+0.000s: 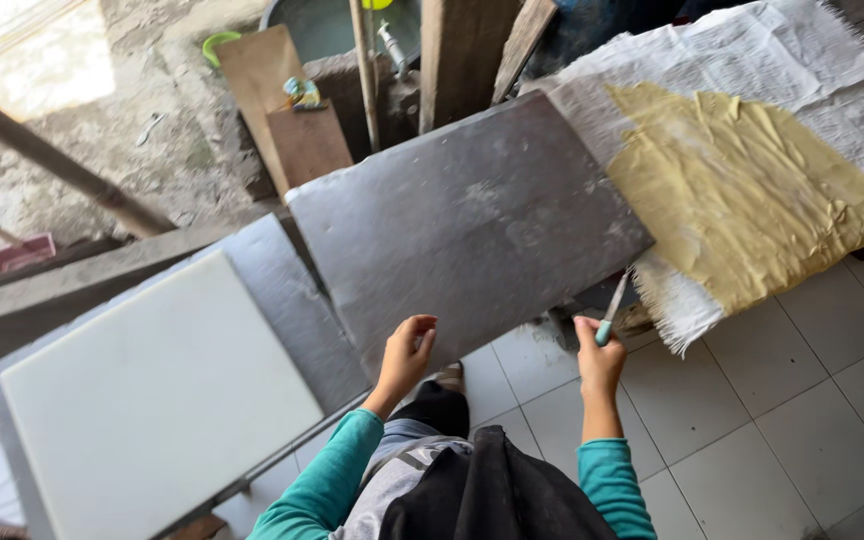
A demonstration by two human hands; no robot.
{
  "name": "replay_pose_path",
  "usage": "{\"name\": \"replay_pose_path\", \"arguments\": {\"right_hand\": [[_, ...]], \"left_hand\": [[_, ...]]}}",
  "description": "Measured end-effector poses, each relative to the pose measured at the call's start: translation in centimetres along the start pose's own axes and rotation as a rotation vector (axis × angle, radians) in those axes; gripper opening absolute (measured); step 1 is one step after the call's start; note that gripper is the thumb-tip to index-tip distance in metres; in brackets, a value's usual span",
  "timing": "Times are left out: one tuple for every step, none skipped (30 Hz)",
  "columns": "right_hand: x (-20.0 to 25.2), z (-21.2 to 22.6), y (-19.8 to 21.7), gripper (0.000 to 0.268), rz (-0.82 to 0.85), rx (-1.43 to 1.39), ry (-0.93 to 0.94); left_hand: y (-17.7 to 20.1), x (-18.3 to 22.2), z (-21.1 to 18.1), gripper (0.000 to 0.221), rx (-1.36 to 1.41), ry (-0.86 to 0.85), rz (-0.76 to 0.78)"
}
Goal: The person cuts thin sheets of dough into strips on a white cutting board using a knife, then transfers the cut pieces into a woven basket. The process repeats with multiple sheets of dough.
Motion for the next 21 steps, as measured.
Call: {"name": "replay_pose_path", "arguments": {"right_hand": [[-2.6,-0.4,0.6,0.023,-0.016,-0.080,-0.094],[-4.9,-1.1,1.0,0.024,-0.032,-0.160,-0.188],[-7.5,-1.1,1.6,0.024,-0.042,-0.162,-0.203],[-10.2,-1.2,2.2,0.024,-0.052,-0.165,-0.218],[-13.1,-1.3,3.0,0.024,-0.061,-0.165,-0.233],[-16.6,-1.0,3.8,0.024,-0.095,-0.176,-0.172],[-19.7,-1.2,4.8,0.023,-0.128,-0.177,-0.127],[-22.6,-1.5,6.0,0.023,-0.160,-0.178,-0.082],[-26.1,-1.6,7.1,0.021,-0.219,-0.086,-0.073],[-29.8,-1.5,8.2,0.019,-0.277,0.006,-0.064],[-33.6,-0.8,8.4,0.019,-0.287,0.043,0.029],[-37.2,0.0,8.6,0.018,-0.297,0.080,0.123],[-40.9,-0.3,8.4,0.019,-0.280,0.030,0.080],[-44.6,-0.4,8.1,0.020,-0.262,-0.021,0.037],[-48.4,0.0,7.7,0.021,-0.246,0.081,0.035],[-52.0,0.2,7.1,0.022,-0.230,0.183,0.034],[-55.5,0.8,6.5,0.020,-0.240,0.244,0.101],[-58.9,1.3,5.5,0.018,-0.250,0.304,0.170],[-62.0,1.7,4.3,0.016,-0.257,0.361,0.237],[-65.2,1.8,3.2,0.017,-0.258,0.440,0.254],[-67.7,1.6,2.3,0.018,-0.265,0.517,0.265]], "left_hand": [[-1.0,-2.0,-0.5,0.022,-0.004,0.033,0.008],[-1.9,-4.1,-1.0,0.022,-0.009,0.066,0.017],[-3.0,-6.4,-2.0,0.023,-0.010,0.096,0.027],[-4.3,-8.8,-3.6,0.022,-0.010,0.059,0.035],[-5.8,-11.0,-5.5,0.022,-0.007,0.024,0.043],[-7.4,-13.1,-7.4,0.022,-0.005,-0.011,0.050],[-9.1,-14.6,-9.2,0.022,0.004,-0.076,0.082],[-11.1,-16.3,-11.0,0.022,0.015,-0.141,0.115],[-12.8,-18.0,-13.1,0.022,0.024,-0.211,0.138],[-14.7,-19.0,-14.9,0.022,0.021,-0.249,0.181],[-16.5,-19.9,-16.6,0.021,0.014,-0.283,0.217],[-17.9,-20.8,-18.1,0.021,0.007,-0.317,0.254],[-18.8,-21.6,-19.1,0.021,0.011,-0.334,0.266],[-19.8,-22.0,-20.1,0.020,0.015,-0.350,0.279],[-21.0,-22.3,-21.0,0.020,0.024,-0.366,0.286],[-21.8,-22.6,-21.2,0.020,0.003,-0.341,0.287],[-22.6,-22.7,-21.1,0.020,-0.016,-0.312,0.284],[-23.2,-22.9,-20.8,0.020,-0.022,-0.284,0.254],[-23.5,-23.4,-20.5,0.020,-0.030,-0.255,0.223],[-24.0,-23.6,-19.8,0.020,-0.046,-0.157,0.180],[-24.4,-23.7,-18.8,0.021,-0.065,-0.063,0.143]]}}
Point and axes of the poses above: each hand's wrist, its own x-axis away from the middle knuckle, its own y-axis out of the back of the hand, z = x × y, the point moved 7 cm from there along -x, towards the middle knuckle, and after that the axes turned 12 degrees about -x, right-handed, at the moved point
